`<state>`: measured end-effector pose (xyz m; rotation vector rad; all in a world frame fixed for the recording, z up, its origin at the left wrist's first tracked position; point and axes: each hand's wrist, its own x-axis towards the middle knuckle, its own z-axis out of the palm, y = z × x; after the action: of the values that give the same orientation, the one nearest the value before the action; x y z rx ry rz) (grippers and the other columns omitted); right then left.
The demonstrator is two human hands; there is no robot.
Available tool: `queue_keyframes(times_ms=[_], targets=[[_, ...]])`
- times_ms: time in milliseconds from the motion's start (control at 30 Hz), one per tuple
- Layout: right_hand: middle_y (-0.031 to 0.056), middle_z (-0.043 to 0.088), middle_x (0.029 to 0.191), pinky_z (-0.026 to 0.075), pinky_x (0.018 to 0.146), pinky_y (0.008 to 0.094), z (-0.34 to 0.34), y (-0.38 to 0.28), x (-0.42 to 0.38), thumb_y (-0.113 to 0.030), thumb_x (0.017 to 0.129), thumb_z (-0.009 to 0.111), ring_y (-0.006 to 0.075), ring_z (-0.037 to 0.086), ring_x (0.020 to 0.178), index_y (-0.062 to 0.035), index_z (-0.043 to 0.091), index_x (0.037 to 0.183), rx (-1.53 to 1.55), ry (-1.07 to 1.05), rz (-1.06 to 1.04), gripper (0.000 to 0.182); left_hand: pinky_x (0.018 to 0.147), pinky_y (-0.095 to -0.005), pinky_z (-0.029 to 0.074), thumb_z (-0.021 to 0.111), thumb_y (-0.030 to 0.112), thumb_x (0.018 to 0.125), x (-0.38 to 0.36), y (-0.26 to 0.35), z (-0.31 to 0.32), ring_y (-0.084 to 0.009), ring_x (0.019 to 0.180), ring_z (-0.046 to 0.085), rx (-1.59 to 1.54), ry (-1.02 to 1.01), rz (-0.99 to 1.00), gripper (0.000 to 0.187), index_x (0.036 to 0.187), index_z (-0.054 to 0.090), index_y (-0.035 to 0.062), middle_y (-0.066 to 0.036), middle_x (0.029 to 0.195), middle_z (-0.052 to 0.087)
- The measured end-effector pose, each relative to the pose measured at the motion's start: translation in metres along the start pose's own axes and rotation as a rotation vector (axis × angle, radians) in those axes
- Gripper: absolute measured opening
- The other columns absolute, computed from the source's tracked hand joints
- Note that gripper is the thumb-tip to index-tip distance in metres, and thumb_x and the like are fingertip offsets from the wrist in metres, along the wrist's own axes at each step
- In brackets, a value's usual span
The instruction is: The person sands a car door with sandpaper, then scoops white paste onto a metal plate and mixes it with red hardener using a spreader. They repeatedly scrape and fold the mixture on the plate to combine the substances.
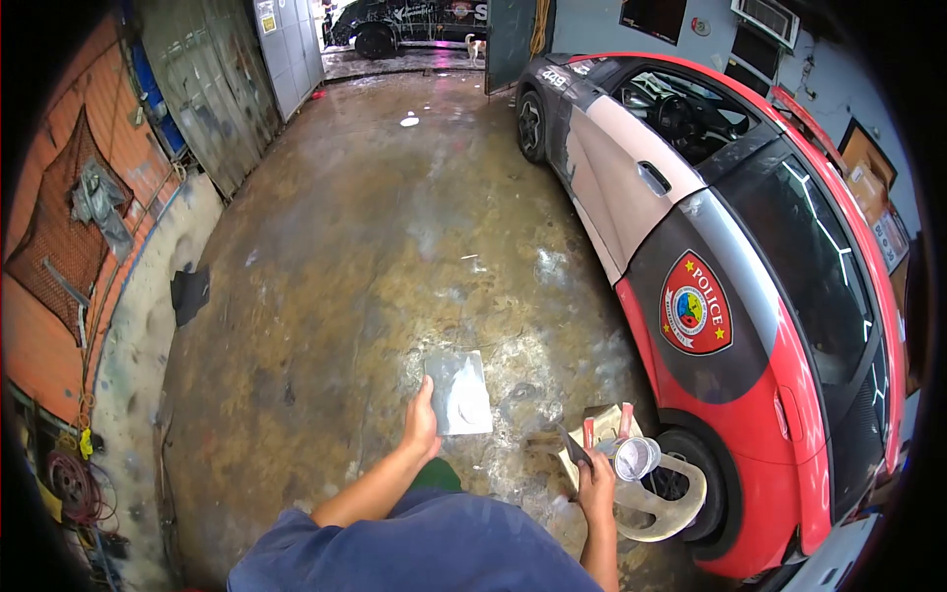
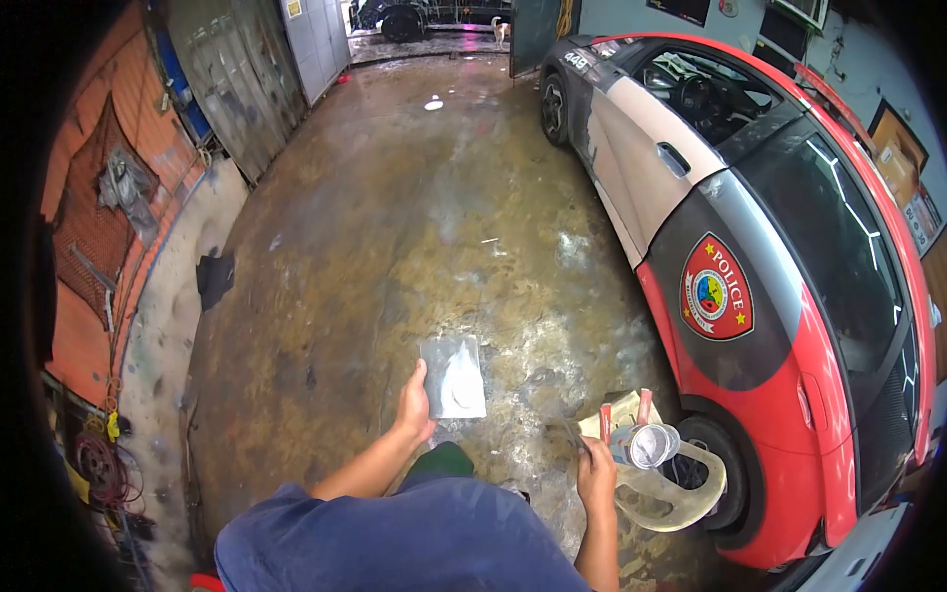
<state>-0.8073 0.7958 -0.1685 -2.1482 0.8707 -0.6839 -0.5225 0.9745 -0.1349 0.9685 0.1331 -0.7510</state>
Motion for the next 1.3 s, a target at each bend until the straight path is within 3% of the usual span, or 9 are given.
queue_keyframes(times_ms=[133, 167, 200, 300, 433, 733, 1000, 1133, 1300], targets=[[0.0286, 0.066, 0.100, 0.051, 0.083, 0.0429, -0.004, 0.027, -0.019, -0.010, 0.094, 0.064, 0.0435, 0.066, 0.094, 0.0023, 0.062, 0.119, -0.090, 0.013, 0.124, 0.028, 0.102, -0.0394, 0.050, 0.049, 0.045, 0.105, 0.011, -0.032, -0.021, -0.0242, 0.119, 0.061, 0.080, 0.026, -0.012, 0.055, 0.137, 0.054, 0.0007, -0.011, 0.132, 0.062], [0.0225, 0.063, 0.085, 0.050, 0.076, 0.0410, -0.001, 0.032, -0.020, -0.011, 0.094, 0.064, 0.0308, 0.062, 0.080, 0.0056, 0.060, 0.104, -0.035, 0.085, 0.146, 0.020, 0.101, -0.0395, 0.050, 0.049, 0.044, 0.105, 0.019, -0.037, -0.027, -0.0244, 0.118, 0.062, 0.086, 0.015, -0.054, 0.054, 0.136, 0.054, 0.0013, -0.011, 0.131, 0.063], [0.0186, 0.064, 0.084, 0.050, 0.075, 0.0388, -0.003, 0.034, -0.019, -0.012, 0.094, 0.065, 0.0231, 0.061, 0.079, 0.0053, 0.059, 0.105, 0.047, 0.084, 0.221, 0.021, 0.100, -0.0395, 0.051, 0.050, 0.044, 0.105, 0.023, -0.040, -0.029, -0.0245, 0.116, 0.063, 0.092, 0.005, -0.102, 0.053, 0.136, 0.055, 0.0019, -0.010, 0.130, 0.063], [0.0090, 0.067, 0.098, 0.050, 0.082, 0.0318, -0.015, 0.020, 0.000, -0.012, 0.096, 0.063, 0.0135, 0.059, 0.089, 0.0046, 0.062, 0.114, 0.411, 0.139, 0.246, 0.024, 0.097, -0.0428, 0.053, 0.049, 0.042, 0.105, 0.010, -0.029, -0.009, -0.0261, 0.111, 0.066, 0.030, -0.175, -0.230, 0.048, 0.134, 0.056, 0.0047, -0.010, 0.124, 0.066], [0.0080, 0.068, 0.111, 0.050, 0.092, 0.0305, -0.025, -0.012, 0.031, -0.012, 0.095, 0.063, 0.0153, 0.064, 0.099, 0.0036, 0.057, 0.123, 0.729, 0.210, 0.259, 0.033, 0.093, -0.0463, 0.056, 0.048, 0.039, 0.106, -0.005, -0.028, 0.009, -0.0260, 0.107, 0.069, 0.007, -0.301, -0.301, 0.044, 0.134, 0.055, 0.0060, -0.011, 0.121, 0.068], [0.0082, 0.069, 0.109, 0.053, 0.087, 0.0292, -0.016, -0.051, 0.081, -0.013, 0.095, 0.064, 0.0133, 0.067, 0.096, -0.0002, 0.056, 0.119, 1.077, -0.096, 0.335, 0.029, 0.087, -0.0415, 0.060, 0.050, 0.029, 0.106, -0.043, -0.034, 0.022, -0.0238, 0.101, 0.071, 0.042, -0.447, -0.427, 0.037, 0.131, 0.055, 0.0025, -0.013, 0.116, 0.069], [0.0060, 0.068, 0.109, 0.051, 0.087, 0.0284, -0.005, -0.060, 0.095, -0.016, 0.094, 0.067, 0.0113, 0.064, 0.095, -0.0003, 0.056, 0.121, 1.027, -0.275, 0.257, 0.033, 0.084, -0.0409, 0.061, 0.050, 0.028, 0.106, -0.070, -0.029, 0.034, -0.0246, 0.098, 0.072, 0.029, -0.426, -0.474, 0.036, 0.129, 0.056, 0.0015, -0.015, 0.114, 0.070], [0.0067, 0.067, 0.107, 0.050, 0.089, 0.0290, -0.014, -0.039, 0.077, -0.012, 0.090, 0.066, 0.0128, 0.062, 0.098, 0.0008, 0.057, 0.117, 0.704, -0.295, 0.214, 0.031, 0.084, -0.0434, 0.061, 0.052, 0.033, 0.105, -0.055, -0.026, 0.023, -0.0241, 0.097, 0.072, -0.044, -0.364, -0.387, 0.039, 0.129, 0.058, 0.0040, -0.011, 0.115, 0.070], [0.0087, 0.066, 0.113, 0.054, 0.091, 0.0322, -0.019, -0.025, 0.030, -0.003, 0.087, 0.066, 0.0174, 0.067, 0.100, -0.0003, 0.054, 0.124, 0.924, -0.359, 0.451, 0.039, 0.081, -0.0428, 0.062, 0.053, 0.035, 0.104, -0.042, -0.016, 0.022, -0.0221, 0.096, 0.071, 0.092, -0.338, -0.269, 0.040, 0.132, 0.053, 0.0062, -0.008, 0.113, 0.069]])
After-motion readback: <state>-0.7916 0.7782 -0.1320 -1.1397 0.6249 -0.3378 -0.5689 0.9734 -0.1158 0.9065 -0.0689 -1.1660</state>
